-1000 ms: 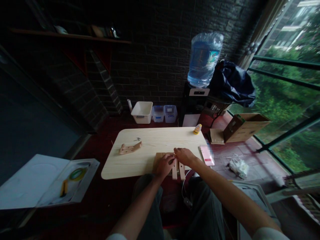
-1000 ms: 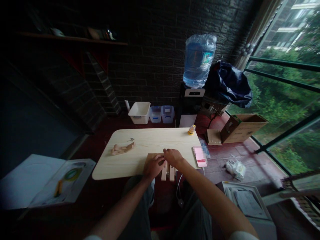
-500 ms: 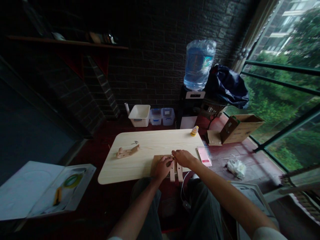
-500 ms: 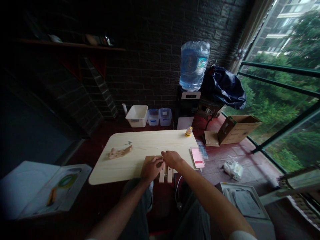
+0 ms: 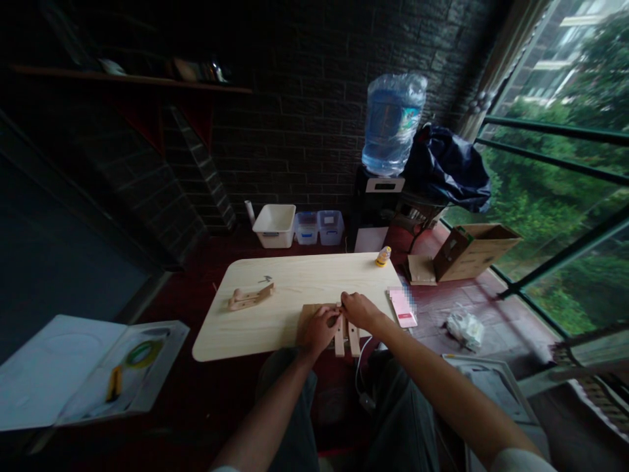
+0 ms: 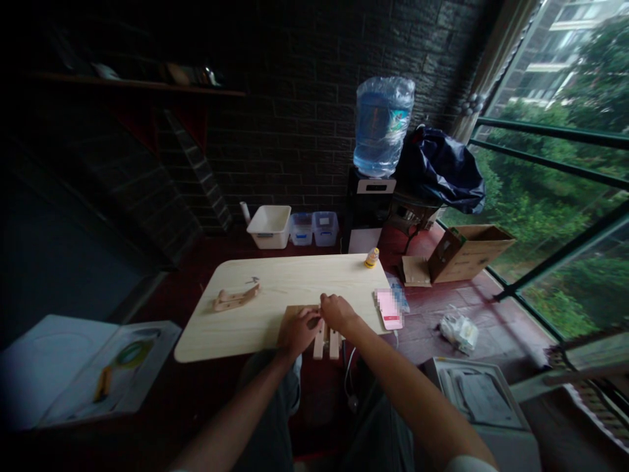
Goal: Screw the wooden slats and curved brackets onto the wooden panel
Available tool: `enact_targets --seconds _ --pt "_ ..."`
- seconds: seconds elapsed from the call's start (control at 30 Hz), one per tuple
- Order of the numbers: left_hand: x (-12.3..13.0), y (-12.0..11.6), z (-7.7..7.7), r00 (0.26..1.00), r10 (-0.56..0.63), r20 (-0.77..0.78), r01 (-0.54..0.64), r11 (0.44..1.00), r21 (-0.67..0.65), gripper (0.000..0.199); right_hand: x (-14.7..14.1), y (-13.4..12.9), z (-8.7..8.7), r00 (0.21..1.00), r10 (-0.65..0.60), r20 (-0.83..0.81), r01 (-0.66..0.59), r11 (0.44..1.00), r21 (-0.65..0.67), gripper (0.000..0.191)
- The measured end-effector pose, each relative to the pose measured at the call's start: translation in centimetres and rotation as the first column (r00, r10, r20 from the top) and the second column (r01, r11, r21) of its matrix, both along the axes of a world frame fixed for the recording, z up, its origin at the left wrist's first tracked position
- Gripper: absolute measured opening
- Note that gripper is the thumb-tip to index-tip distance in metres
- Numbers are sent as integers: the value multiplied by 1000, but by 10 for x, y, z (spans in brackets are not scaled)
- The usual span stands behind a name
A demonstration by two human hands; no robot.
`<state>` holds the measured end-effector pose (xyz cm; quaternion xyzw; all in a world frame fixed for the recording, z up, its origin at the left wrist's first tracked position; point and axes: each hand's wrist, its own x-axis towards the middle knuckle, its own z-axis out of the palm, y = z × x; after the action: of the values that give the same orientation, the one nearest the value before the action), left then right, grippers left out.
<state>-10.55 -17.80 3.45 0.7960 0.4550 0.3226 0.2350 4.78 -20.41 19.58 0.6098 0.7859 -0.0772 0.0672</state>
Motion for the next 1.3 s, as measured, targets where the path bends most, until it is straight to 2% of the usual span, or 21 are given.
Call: enact_targets --seconds 0.13,0.37,0.57,0.77,0.97,1.1,1.2,1.3 --pt "0 -1 2 1000 -3 -7 3 1000 -7 14 0 -4 -3 997 -78 -25 77 997 -22 30" --pt "-1 -5 13 1000 8 -10 -8 1000 14 10 2 -7 4 999 44 27 -43 999 -25 30" --pt "0 -6 24 999 29 -16 -29 999 -15 8 1 -1 0 1000 8 9 -7 999 -42 28" --pt "1 -3 20 999 38 -9 -38 999 -32 8 -1 0 -2 1000 -28 1 28 999 -32 28" --pt "-1 -2 13 1000 25 13 -25 1000 13 8 0 2 5 998 68 8 -68 998 0 25" --pt "0 -1 13 999 33 10 -33 999 11 9 2 1 3 993 106 51 -106 994 -12 27" --pt "0 -2 14 1000 27 7 -27 1000 4 9 2 -1 -3 994 92 61 -89 995 -44 28" --pt "0 -3 14 999 35 -11 -35 999 -12 10 -1 -3 -9 1000 10 16 -10 999 -51 26"
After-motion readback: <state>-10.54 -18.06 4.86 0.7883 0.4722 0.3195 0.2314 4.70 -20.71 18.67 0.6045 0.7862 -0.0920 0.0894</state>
